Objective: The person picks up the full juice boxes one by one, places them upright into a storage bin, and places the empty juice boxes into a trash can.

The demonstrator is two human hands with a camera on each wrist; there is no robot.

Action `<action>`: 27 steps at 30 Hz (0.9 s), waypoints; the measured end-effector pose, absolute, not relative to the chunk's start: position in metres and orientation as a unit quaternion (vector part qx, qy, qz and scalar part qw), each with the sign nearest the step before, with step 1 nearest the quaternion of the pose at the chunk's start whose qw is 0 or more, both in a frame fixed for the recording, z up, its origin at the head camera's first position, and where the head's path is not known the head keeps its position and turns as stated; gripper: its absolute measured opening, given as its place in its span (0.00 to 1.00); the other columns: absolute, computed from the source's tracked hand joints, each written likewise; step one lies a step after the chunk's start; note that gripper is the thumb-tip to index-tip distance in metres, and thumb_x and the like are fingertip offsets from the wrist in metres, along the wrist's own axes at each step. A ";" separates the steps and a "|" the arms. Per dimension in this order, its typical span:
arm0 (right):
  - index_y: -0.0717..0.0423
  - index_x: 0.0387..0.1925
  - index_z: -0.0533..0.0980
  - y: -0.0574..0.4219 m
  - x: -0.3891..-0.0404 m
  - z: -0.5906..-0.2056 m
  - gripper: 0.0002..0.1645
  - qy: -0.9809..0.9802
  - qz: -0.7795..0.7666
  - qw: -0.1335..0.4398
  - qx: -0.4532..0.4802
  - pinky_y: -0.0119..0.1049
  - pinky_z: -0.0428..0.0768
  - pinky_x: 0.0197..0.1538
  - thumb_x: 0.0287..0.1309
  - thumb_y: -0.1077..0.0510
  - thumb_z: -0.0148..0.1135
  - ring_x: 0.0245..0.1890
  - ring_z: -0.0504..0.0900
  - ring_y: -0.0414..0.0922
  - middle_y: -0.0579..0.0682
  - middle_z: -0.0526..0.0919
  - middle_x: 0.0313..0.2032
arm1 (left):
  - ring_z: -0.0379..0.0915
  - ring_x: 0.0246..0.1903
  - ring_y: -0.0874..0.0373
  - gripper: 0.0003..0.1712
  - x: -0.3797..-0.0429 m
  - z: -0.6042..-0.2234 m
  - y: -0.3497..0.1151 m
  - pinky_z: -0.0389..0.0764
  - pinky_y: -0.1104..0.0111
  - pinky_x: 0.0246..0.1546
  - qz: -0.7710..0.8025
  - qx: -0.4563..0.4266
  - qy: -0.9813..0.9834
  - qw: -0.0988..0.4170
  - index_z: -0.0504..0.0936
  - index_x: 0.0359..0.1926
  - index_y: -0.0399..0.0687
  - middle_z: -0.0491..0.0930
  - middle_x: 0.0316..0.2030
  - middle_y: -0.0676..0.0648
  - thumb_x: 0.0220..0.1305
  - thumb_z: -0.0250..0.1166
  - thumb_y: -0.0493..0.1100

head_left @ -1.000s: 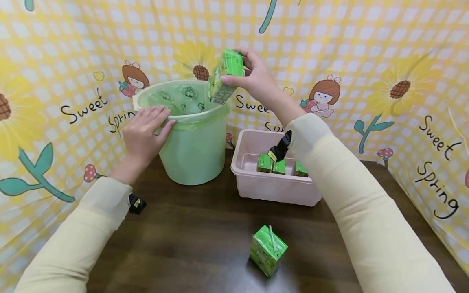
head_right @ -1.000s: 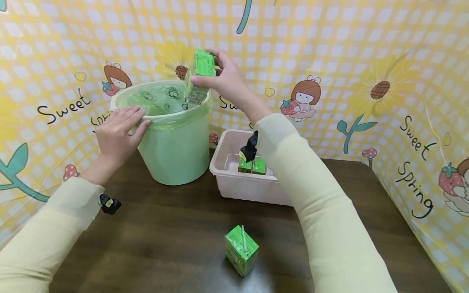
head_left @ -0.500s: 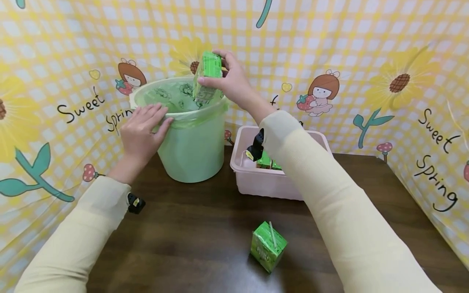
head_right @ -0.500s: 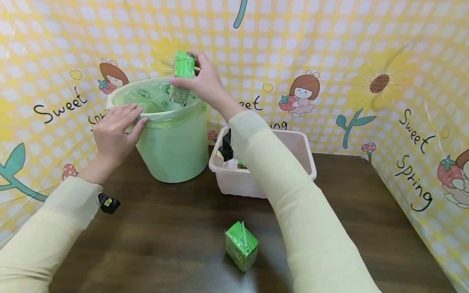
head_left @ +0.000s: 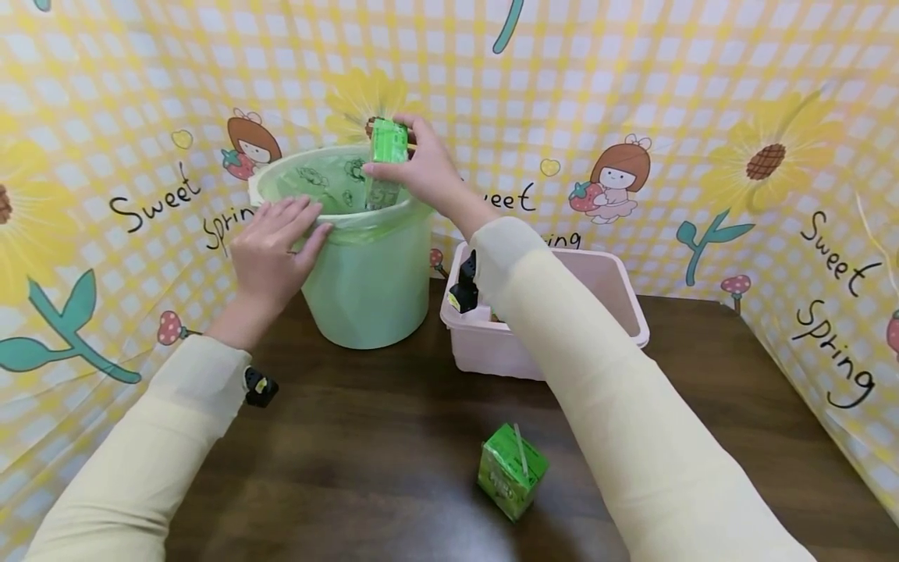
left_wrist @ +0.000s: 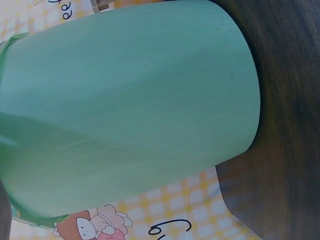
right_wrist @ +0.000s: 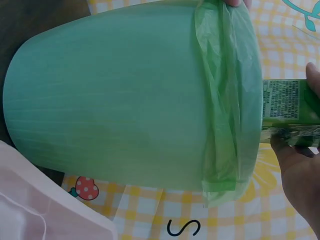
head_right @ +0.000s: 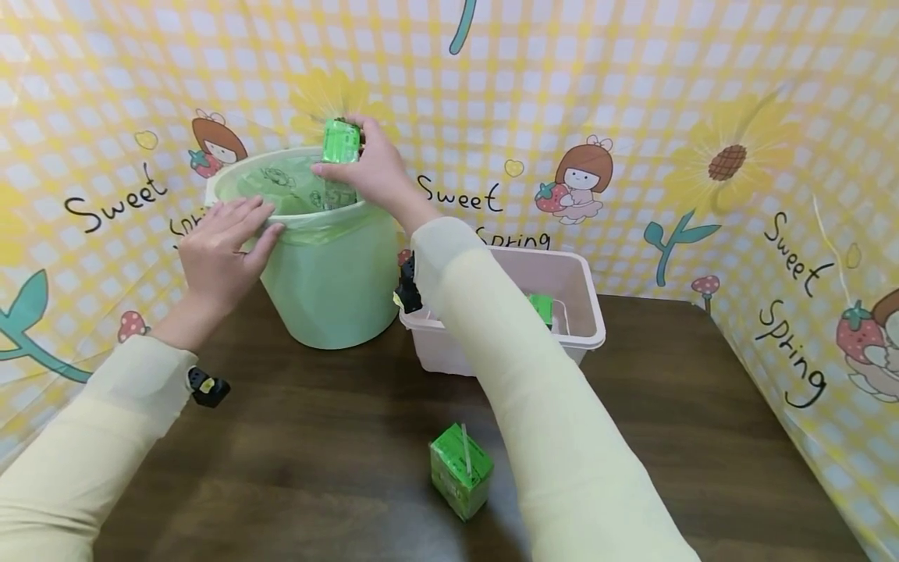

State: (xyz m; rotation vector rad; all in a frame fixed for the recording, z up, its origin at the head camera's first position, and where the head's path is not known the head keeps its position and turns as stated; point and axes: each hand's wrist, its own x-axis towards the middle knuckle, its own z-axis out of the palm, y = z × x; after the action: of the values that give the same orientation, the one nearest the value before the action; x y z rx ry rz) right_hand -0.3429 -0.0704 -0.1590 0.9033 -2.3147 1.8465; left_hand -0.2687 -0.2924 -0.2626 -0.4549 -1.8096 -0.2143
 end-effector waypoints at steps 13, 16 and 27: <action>0.46 0.73 0.58 -0.078 -0.346 -0.164 0.53 -0.803 0.525 -0.008 0.281 0.27 0.77 0.49 0.48 0.52 0.77 0.59 0.71 0.41 0.46 0.68 0.63 | 0.80 0.47 0.42 0.18 -0.268 -0.262 -0.293 0.73 0.48 0.56 -0.087 -0.196 -0.783 0.584 0.86 0.48 0.43 0.83 0.48 0.42 0.67 0.63 0.51; 0.46 0.73 0.57 -0.079 -0.348 -0.165 0.54 -0.822 0.496 -0.001 0.278 0.28 0.76 0.50 0.48 0.50 0.77 0.58 0.72 0.42 0.46 0.67 0.65 | 0.80 0.47 0.42 0.18 -0.267 -0.262 -0.293 0.73 0.48 0.56 -0.085 -0.196 -0.784 0.583 0.86 0.48 0.43 0.83 0.47 0.41 0.66 0.64 0.51; 0.46 0.74 0.57 -0.084 -0.349 -0.167 0.55 -0.848 0.442 -0.009 0.292 0.28 0.73 0.54 0.48 0.49 0.77 0.56 0.73 0.42 0.47 0.71 0.63 | 0.80 0.47 0.42 0.18 -0.267 -0.261 -0.293 0.73 0.47 0.55 -0.085 -0.199 -0.785 0.581 0.86 0.49 0.43 0.83 0.48 0.41 0.66 0.64 0.50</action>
State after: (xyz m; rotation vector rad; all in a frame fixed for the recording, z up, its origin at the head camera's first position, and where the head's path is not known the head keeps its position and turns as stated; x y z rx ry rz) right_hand -0.3486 -0.0838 -0.1671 0.9232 -2.6787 1.3972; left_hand -0.2675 -0.2934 -0.2611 -0.4640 -1.8339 -0.1983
